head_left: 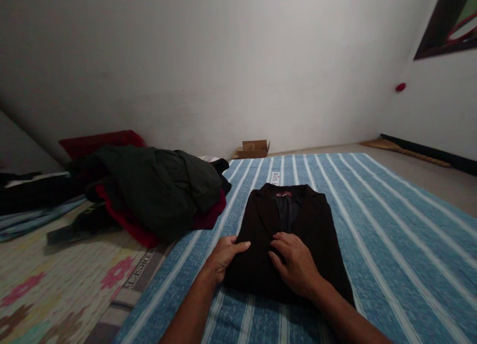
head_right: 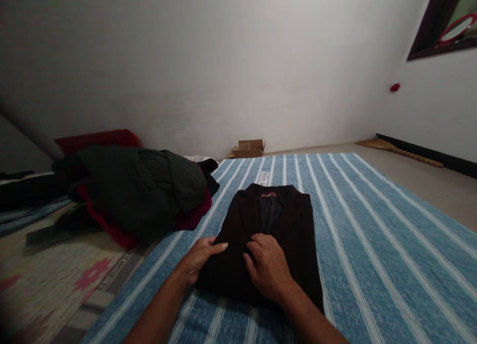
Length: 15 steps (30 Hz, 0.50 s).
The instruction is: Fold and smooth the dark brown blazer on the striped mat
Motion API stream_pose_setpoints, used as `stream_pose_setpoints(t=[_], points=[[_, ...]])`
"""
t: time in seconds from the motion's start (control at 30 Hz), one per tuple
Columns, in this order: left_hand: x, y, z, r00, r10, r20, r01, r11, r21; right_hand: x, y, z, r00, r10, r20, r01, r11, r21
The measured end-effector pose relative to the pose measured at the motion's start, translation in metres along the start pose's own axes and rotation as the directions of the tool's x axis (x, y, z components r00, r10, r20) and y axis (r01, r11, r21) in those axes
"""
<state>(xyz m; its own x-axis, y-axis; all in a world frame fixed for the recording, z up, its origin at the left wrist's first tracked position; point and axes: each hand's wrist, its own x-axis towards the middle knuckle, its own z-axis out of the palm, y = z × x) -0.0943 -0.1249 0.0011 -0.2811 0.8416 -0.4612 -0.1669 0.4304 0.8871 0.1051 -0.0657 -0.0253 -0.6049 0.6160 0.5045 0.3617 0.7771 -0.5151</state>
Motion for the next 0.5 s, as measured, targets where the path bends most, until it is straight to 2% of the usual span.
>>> stream_pose_setpoints(t=[0.5], points=[[-0.0083,-0.0054,0.0017,0.999,-0.01,-0.035,0.008,0.999,-0.052,0.0013,-0.0009,-0.002,1.0,-0.015,-0.006,0.015,1.0,-0.014]])
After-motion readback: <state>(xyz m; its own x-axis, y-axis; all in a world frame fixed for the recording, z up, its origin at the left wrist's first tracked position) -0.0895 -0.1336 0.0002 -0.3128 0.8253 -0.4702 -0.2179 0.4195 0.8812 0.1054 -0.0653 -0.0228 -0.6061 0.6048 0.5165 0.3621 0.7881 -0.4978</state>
